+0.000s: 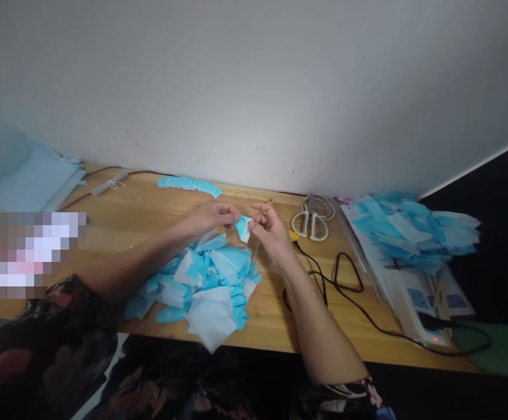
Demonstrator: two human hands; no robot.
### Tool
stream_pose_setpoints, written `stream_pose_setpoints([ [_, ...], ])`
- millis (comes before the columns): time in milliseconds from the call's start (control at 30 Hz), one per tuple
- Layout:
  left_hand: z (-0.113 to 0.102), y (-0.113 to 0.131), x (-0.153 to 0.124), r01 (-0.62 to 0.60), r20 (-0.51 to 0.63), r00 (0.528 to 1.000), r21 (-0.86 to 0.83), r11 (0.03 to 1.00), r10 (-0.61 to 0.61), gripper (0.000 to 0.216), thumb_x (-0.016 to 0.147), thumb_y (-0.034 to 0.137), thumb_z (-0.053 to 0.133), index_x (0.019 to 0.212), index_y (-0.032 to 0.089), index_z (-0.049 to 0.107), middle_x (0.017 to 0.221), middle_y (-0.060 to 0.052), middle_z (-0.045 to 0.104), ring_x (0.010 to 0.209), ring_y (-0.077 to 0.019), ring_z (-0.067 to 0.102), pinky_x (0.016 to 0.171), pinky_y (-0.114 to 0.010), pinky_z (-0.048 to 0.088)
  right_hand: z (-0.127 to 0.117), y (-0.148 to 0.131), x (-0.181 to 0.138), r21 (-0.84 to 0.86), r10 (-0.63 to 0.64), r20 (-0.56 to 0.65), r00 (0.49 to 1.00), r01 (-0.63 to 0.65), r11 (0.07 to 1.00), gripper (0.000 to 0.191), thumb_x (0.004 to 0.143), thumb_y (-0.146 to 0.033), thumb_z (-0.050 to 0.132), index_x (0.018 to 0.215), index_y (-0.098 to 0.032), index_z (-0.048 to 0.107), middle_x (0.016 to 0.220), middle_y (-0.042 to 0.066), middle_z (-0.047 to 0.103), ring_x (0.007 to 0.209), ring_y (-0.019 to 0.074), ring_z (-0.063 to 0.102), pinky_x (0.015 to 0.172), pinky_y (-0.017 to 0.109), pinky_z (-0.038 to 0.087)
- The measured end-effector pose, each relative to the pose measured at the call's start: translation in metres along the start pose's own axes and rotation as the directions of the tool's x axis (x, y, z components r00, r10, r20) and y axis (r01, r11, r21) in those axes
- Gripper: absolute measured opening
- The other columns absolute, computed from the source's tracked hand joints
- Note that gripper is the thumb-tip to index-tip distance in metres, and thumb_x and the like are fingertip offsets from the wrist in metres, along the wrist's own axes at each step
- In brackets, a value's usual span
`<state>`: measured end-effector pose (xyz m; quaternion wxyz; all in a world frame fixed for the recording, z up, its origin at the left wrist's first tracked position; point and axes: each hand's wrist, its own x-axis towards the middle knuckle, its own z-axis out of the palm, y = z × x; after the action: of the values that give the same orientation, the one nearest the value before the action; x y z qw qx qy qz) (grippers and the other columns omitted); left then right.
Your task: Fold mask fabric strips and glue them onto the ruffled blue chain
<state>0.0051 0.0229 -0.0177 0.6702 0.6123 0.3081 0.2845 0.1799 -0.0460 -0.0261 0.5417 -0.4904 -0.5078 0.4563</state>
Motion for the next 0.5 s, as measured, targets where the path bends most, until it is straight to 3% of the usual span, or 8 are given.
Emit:
stream_pose_setpoints([
  [167, 0.000, 0.001, 0.001, 0.014, -0.022, 1.000, -0.003, 1.000, -0.014, 0.014, 0.073, 0.025, 0.068, 0.071, 0.012, 0.063, 0.062, 0.002, 0.060, 0.058, -0.0077, 0.055, 0.062, -0.022, 0.042, -0.001, 0.001, 0.000, 0.009, 0.002, 0.013, 1.000, -0.002, 1.000, 0.039, 0.073, -0.032, 0.073, 0.108, -0.026, 0.056, 0.068, -0.007, 0.057, 0.061, 0.0108, 0.054, 0.063, 0.025, 0.044],
  [300, -0.006, -0.002, 0.002, -0.015, 0.101, 0.995, -0.013, 1.000, 0.016, 0.033, 0.076, 0.044, 0.069, 0.076, 0.012, 0.065, 0.066, -0.002, 0.063, 0.062, -0.0098, 0.057, 0.064, -0.023, 0.043, -0.002, 0.000, 0.000, 0.017, -0.003, -0.007, 1.000, 0.003, 1.000, 0.039, 0.072, -0.032, 0.073, 0.107, -0.026, 0.056, 0.068, -0.007, 0.056, 0.062, 0.0112, 0.054, 0.064, 0.026, 0.044],
  [400, -0.009, -0.002, 0.002, -0.017, 0.123, 0.992, -0.029, 0.999, 0.020, 0.049, 0.078, 0.058, 0.063, 0.085, 0.011, 0.068, 0.072, -0.005, 0.066, 0.061, -0.0106, 0.058, 0.063, -0.024, 0.043, -0.003, -0.001, 0.000, 0.016, 0.001, -0.015, 1.000, -0.001, 1.000, 0.039, 0.072, -0.032, 0.073, 0.108, -0.026, 0.056, 0.069, -0.006, 0.057, 0.063, 0.0115, 0.054, 0.064, 0.026, 0.044],
  [500, -0.009, -0.001, 0.002, -0.014, 0.109, 0.994, 0.019, 1.000, 0.012, 0.046, 0.078, 0.056, 0.064, 0.082, 0.010, 0.068, 0.067, -0.003, 0.065, 0.061, -0.0106, 0.057, 0.062, -0.024, 0.042, -0.002, -0.001, -0.001, 0.022, 0.005, -0.002, 1.000, -0.005, 1.000, 0.039, 0.073, -0.032, 0.072, 0.109, -0.026, 0.056, 0.070, -0.006, 0.057, 0.063, 0.0110, 0.053, 0.064, 0.025, 0.043],
])
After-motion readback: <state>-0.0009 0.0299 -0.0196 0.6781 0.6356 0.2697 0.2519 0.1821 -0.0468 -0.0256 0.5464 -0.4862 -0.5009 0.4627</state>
